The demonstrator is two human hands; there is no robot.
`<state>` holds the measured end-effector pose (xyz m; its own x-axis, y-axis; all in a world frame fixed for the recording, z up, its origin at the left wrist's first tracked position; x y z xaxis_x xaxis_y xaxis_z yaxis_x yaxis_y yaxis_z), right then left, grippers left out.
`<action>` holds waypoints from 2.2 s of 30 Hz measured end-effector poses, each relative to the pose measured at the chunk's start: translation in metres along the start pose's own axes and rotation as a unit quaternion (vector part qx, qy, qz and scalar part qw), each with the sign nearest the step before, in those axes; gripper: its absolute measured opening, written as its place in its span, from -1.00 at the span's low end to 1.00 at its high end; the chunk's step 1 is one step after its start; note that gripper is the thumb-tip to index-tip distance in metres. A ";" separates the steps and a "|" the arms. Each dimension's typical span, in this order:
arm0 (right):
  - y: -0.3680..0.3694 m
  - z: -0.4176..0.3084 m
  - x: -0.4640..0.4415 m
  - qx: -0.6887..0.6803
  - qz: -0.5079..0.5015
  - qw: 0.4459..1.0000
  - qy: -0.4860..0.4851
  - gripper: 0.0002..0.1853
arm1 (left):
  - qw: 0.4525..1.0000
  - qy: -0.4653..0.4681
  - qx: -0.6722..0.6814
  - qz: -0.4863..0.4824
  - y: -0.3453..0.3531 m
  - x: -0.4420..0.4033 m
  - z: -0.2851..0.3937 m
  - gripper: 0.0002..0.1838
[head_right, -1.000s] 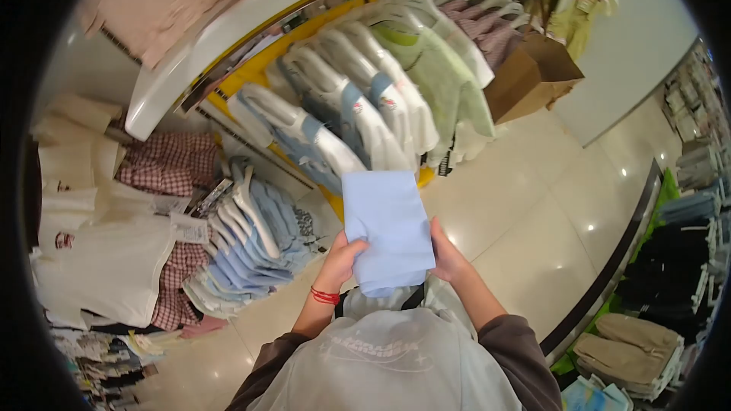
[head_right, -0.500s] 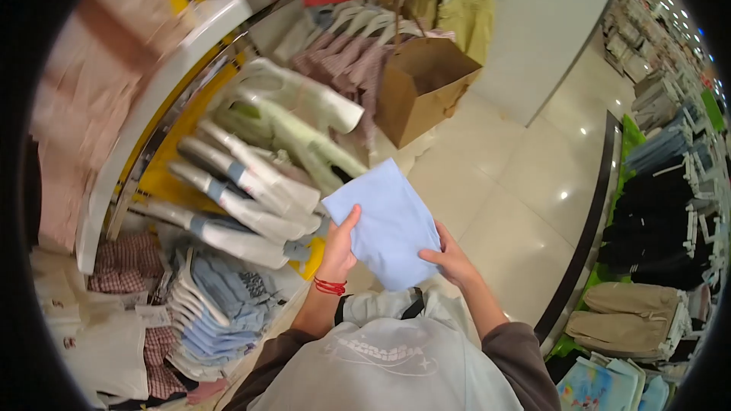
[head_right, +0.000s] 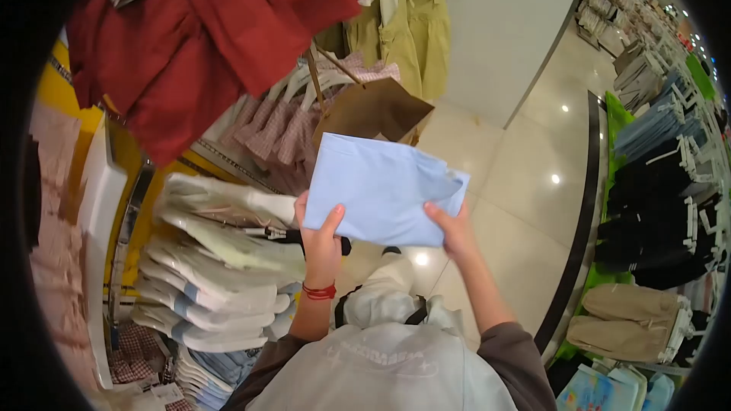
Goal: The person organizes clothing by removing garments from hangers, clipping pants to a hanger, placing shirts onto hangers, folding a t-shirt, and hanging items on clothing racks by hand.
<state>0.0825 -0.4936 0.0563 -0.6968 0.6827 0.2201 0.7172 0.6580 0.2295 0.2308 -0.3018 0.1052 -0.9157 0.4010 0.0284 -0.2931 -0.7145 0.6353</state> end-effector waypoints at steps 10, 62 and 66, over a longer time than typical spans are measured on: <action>0.061 -0.171 -0.174 0.351 -0.134 0.913 -0.161 -0.35 | 0.689 0.242 -0.652 -0.205 0.060 -0.086 -0.012 -0.50; 0.205 0.004 -0.190 0.643 -0.565 0.482 -0.185 -0.56 | 0.734 0.261 -0.626 -0.025 0.040 -0.047 -0.041 -0.88; 0.197 -0.053 -0.150 0.504 -0.575 0.620 -0.177 -0.60 | 0.747 0.251 -0.612 0.074 0.002 0.000 -0.004 -0.78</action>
<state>0.3279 -0.4835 0.1189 -0.8356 -0.5126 0.1973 -0.4840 0.5172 -0.7058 0.2290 -0.3055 0.1032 -0.8608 0.2205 -0.4586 0.0694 -0.8419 -0.5351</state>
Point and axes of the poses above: each hand's wrist, its own x-axis away from the middle knuckle, its own y-axis out of the palm, z = x × y, the point moved 10 cm from there along -x, towards the middle knuckle, and after that the axes turned 11 degrees about x, right-handed, at the moved point
